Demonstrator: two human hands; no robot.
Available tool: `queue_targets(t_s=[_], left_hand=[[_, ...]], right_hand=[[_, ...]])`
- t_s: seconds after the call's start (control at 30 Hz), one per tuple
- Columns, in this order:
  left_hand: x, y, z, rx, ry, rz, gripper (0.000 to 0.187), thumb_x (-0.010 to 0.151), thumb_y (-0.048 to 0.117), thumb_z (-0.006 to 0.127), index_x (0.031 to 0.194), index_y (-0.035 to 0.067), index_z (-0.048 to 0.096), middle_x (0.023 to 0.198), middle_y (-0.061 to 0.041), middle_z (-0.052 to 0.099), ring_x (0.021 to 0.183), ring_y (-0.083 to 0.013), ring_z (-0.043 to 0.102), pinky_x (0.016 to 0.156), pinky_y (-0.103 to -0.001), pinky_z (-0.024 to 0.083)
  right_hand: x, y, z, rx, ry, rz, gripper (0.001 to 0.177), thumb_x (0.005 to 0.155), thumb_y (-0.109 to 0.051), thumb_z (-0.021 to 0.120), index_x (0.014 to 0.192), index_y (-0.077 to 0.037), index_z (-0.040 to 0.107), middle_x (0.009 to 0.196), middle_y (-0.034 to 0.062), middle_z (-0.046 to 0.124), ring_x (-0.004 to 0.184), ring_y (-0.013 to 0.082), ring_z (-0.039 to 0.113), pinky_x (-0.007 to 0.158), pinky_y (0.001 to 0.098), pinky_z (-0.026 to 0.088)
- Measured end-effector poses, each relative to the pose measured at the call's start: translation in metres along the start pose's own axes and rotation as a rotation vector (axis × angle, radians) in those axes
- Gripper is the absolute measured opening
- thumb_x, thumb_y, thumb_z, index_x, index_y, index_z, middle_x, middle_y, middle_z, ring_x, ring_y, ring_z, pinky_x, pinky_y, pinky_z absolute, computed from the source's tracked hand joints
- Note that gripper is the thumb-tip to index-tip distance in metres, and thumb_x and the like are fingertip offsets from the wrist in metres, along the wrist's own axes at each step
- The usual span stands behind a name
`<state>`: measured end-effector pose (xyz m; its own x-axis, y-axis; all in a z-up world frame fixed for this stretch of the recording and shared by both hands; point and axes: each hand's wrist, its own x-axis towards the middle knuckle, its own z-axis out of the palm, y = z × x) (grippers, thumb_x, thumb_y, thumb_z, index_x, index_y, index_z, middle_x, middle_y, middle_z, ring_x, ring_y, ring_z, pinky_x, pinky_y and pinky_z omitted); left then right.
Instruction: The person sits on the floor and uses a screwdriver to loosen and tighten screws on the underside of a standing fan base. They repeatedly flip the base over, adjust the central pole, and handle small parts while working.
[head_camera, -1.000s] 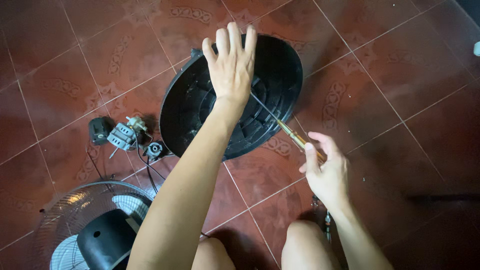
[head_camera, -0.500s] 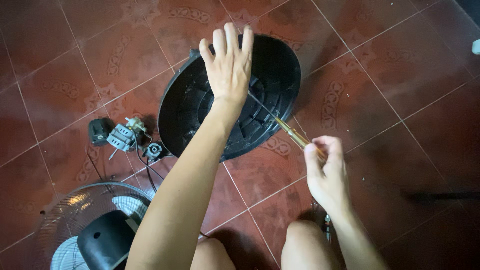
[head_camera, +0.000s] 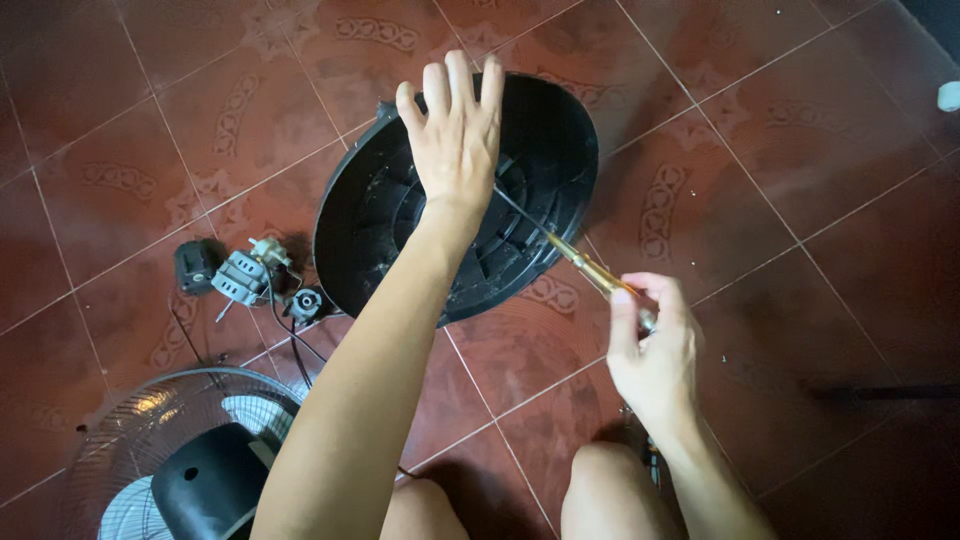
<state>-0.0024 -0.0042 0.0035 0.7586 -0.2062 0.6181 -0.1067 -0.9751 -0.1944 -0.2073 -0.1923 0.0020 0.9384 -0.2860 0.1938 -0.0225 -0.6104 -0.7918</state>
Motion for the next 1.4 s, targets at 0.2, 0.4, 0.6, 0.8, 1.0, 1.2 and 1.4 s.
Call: queue_targets(t_s=[0.2, 0.4, 0.6, 0.8, 1.0, 1.2, 1.4], left_hand=[[-0.001, -0.001, 0.002, 0.038, 0.035, 0.005, 0.045, 0.093, 0.016, 0.065, 0.137, 0.018, 0.055, 0.128, -0.011, 0.053, 0.122, -0.0288, 0.049, 0.109, -0.055, 0.035], [-0.002, 0.001, 0.003, 0.002, 0.016, 0.001, 0.042, 0.094, 0.017, 0.065, 0.135, 0.017, 0.056, 0.128, -0.011, 0.054, 0.121, -0.0293, 0.049, 0.108, -0.056, 0.035], [-0.001, 0.003, 0.004, 0.004, 0.038, -0.013, 0.04, 0.093, 0.018, 0.063, 0.132, 0.018, 0.057, 0.128, -0.011, 0.054, 0.121, -0.0288, 0.05, 0.107, -0.056, 0.034], [0.001, 0.003, 0.003, -0.004, 0.014, -0.014, 0.034, 0.095, 0.018, 0.062, 0.128, 0.017, 0.059, 0.127, -0.011, 0.054, 0.12, -0.0291, 0.049, 0.107, -0.056, 0.034], [0.001, 0.004, 0.002, -0.008, -0.006, -0.028, 0.033, 0.095, 0.018, 0.061, 0.128, 0.017, 0.059, 0.125, -0.01, 0.055, 0.119, -0.0286, 0.05, 0.107, -0.056, 0.034], [0.005, 0.003, 0.003, -0.024, 0.041, -0.024, 0.031, 0.095, 0.02, 0.06, 0.126, 0.017, 0.059, 0.128, -0.012, 0.055, 0.12, -0.0289, 0.05, 0.107, -0.057, 0.034], [0.003, 0.003, 0.003, -0.016, -0.038, -0.023, 0.031, 0.096, 0.018, 0.061, 0.127, 0.017, 0.06, 0.127, -0.011, 0.055, 0.12, -0.0289, 0.05, 0.107, -0.057, 0.034]], right_hand=[[-0.003, 0.001, 0.0, -0.09, 0.037, -0.349, 0.025, 0.099, -0.017, 0.065, 0.117, -0.001, 0.056, 0.096, 0.0242, 0.064, 0.086, 0.0314, 0.065, 0.073, 0.0382, 0.053], [-0.004, 0.011, 0.013, 0.315, -0.256, 0.644, 0.036, 0.11, -0.032, 0.047, 0.132, -0.008, 0.064, 0.078, 0.0203, 0.064, 0.063, 0.0342, 0.054, 0.059, 0.0511, 0.046], [-0.014, 0.031, 0.014, -0.055, -0.102, -0.216, 0.031, 0.104, -0.031, 0.057, 0.121, -0.005, 0.062, 0.088, 0.0065, 0.069, 0.08, 0.0069, 0.062, 0.069, 0.0277, 0.049], [0.005, 0.029, 0.001, 1.734, -0.715, 0.855, 0.035, 0.115, -0.036, 0.064, 0.107, -0.002, 0.06, 0.067, 0.001, 0.048, 0.055, 0.01, 0.042, 0.051, 0.0264, 0.037], [-0.003, 0.004, 0.01, 0.071, -0.043, -0.379, 0.02, 0.108, -0.024, 0.057, 0.104, -0.004, 0.055, 0.074, -0.0057, 0.057, 0.066, 0.0034, 0.049, 0.055, 0.0185, 0.038], [0.002, 0.006, 0.004, 1.553, -0.599, 0.94, 0.027, 0.11, -0.033, 0.064, 0.106, -0.007, 0.056, 0.065, -0.0036, 0.047, 0.051, 0.0054, 0.039, 0.044, 0.0228, 0.029], [0.003, -0.006, 0.011, 0.504, -0.393, 0.498, 0.033, 0.094, -0.023, 0.063, 0.123, -0.009, 0.065, 0.065, -0.0062, 0.053, 0.053, 0.001, 0.045, 0.043, 0.0212, 0.033]])
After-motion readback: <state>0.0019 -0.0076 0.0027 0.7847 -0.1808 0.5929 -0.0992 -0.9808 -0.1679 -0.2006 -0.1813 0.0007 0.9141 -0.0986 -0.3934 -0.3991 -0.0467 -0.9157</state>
